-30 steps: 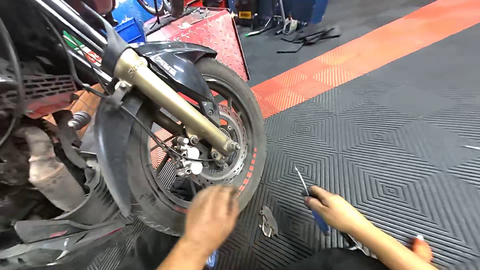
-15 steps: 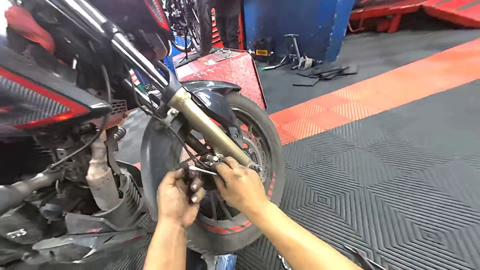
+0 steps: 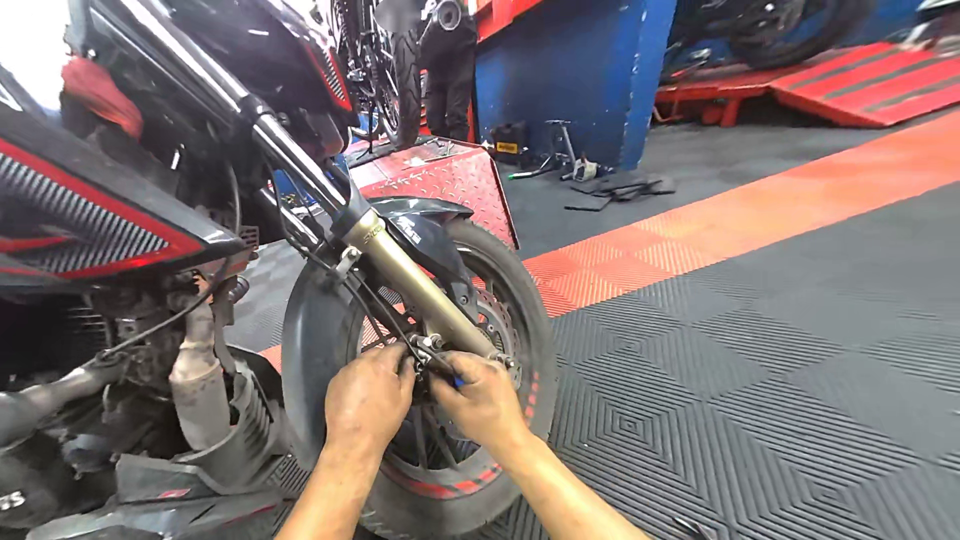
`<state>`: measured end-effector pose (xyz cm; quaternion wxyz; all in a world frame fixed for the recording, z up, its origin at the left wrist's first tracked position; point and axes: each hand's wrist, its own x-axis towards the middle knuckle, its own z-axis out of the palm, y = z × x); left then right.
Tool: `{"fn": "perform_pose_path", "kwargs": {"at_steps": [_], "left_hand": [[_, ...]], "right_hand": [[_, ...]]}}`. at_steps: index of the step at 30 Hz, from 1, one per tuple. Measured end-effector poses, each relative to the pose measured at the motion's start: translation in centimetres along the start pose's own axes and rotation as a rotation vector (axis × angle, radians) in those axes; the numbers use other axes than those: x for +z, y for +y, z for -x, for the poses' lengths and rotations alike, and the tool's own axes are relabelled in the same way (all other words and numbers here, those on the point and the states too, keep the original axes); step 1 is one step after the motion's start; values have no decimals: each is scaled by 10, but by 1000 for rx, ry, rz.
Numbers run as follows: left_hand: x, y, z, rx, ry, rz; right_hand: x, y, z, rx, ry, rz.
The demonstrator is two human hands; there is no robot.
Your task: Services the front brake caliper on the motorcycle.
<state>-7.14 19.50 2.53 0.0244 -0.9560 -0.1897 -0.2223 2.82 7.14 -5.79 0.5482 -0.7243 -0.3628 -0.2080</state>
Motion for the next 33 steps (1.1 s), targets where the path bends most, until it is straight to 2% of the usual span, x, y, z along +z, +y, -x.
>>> {"fn": "perform_pose_path", "kwargs": {"at_steps": [2, 5, 8, 12, 16, 18, 21, 23, 27, 33], "left_hand": [[11, -4, 6, 107, 182, -12], [29, -11, 13, 234, 417, -33], [36, -22, 9, 348, 516, -35], [27, -30, -3, 392, 431, -21], [9, -26, -13, 352, 242, -40], [13, -26, -14, 354, 268, -43], [23, -29, -14, 326, 291, 48], [21, -27, -16, 306, 249, 123], [2, -15, -19, 227, 54, 273], [-12, 1, -13, 35, -120, 128]], "right_hand": [[0, 1, -1, -21, -2, -23], [-5, 4, -7, -74, -132, -13], [-14, -1, -20, -154, -269, 133], [-23, -15, -35, -101, -390, 248], [-16, -21, -36, 157, -328, 119], [-15, -20, -36, 231, -338, 66], [-19, -24, -41, 271, -421, 78], [-23, -25, -44, 293, -481, 70], [-25, -23, -46, 311, -501, 27], [-28, -26, -44, 351, -466, 100]]}}
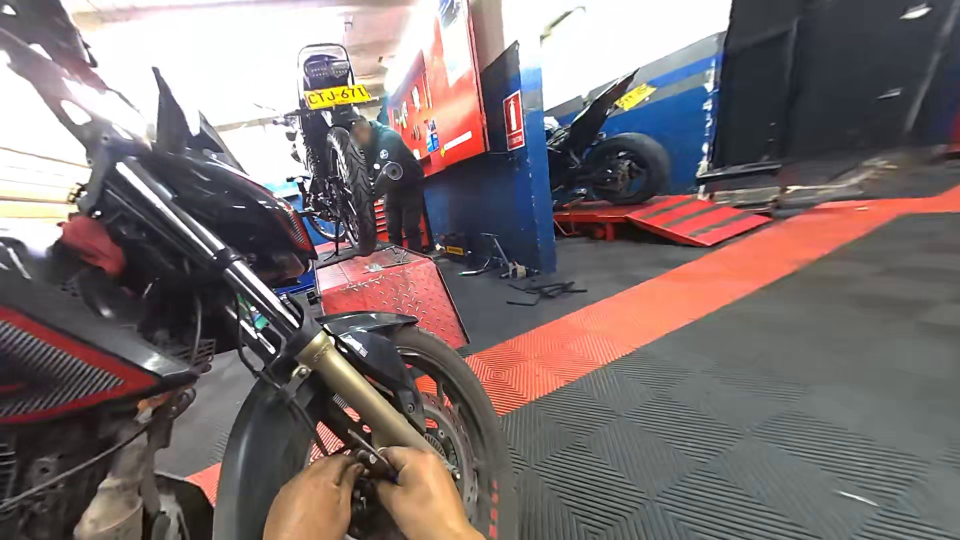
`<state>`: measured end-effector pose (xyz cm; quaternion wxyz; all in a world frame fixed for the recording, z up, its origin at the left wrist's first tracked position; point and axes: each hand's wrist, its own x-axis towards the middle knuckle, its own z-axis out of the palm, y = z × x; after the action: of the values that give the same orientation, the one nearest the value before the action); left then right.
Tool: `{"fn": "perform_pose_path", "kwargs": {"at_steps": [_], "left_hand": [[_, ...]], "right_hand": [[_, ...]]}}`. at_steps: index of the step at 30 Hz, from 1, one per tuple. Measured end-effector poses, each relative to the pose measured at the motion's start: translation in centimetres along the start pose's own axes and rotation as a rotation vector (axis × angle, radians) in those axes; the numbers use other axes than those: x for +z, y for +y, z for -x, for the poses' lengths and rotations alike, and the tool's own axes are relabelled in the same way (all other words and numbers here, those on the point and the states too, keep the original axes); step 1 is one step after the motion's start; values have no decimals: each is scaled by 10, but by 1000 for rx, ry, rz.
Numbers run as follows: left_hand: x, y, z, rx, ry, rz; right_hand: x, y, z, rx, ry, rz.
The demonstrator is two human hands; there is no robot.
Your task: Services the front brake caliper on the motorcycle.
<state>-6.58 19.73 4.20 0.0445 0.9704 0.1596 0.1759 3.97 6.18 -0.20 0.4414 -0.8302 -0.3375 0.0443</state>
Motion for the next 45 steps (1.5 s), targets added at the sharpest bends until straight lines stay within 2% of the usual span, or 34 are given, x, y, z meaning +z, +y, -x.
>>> {"fn": "perform_pose_path", "kwargs": {"at_steps": [3, 7, 10, 12, 19, 21, 24, 25, 29, 33, 37, 39, 42, 45], "left_hand": [[0, 2, -1, -12, -7, 12], [-14, -9, -5, -32, -242, 145], [-13, -16, -8, -54, -199, 200], [-11, -12, -10, -76, -182, 157], [-33, 15, -22, -165, -375, -192], [-31, 11, -24, -173, -380, -102], [-30, -1, -30, -203, -406, 243], [-31, 0, -31, -203, -415, 251], [-32, 13, -27, -140, -442, -170], [-35, -5, -34, -49, -470, -103], [-32, -1, -25, -47, -287, -208], [-30, 1, -22, -61, -258, -174], [-31, 5, -25, -69, -295, -147], [-34, 13, -31, -66, -367, -228]], "right_hand": [[-1, 1, 1, -42, 55, 14], [3, 4, 4, -32, 42, 0], [7, 9, 0, -31, 39, -61], [7, 13, 2, -25, 63, -88], [4, 16, 3, -10, 103, -3], [3, 15, 2, -16, 99, 17], [5, 15, 2, -58, 110, -2], [6, 15, 3, -90, 119, 3], [13, 20, 8, -249, 162, 43], [9, 25, 9, -311, 201, -11], [4, 33, 9, -327, 220, -59], [6, 36, 10, -371, 229, -61], [8, 36, 4, -423, 235, -37], [-3, 30, -9, -381, 145, -67]]}}
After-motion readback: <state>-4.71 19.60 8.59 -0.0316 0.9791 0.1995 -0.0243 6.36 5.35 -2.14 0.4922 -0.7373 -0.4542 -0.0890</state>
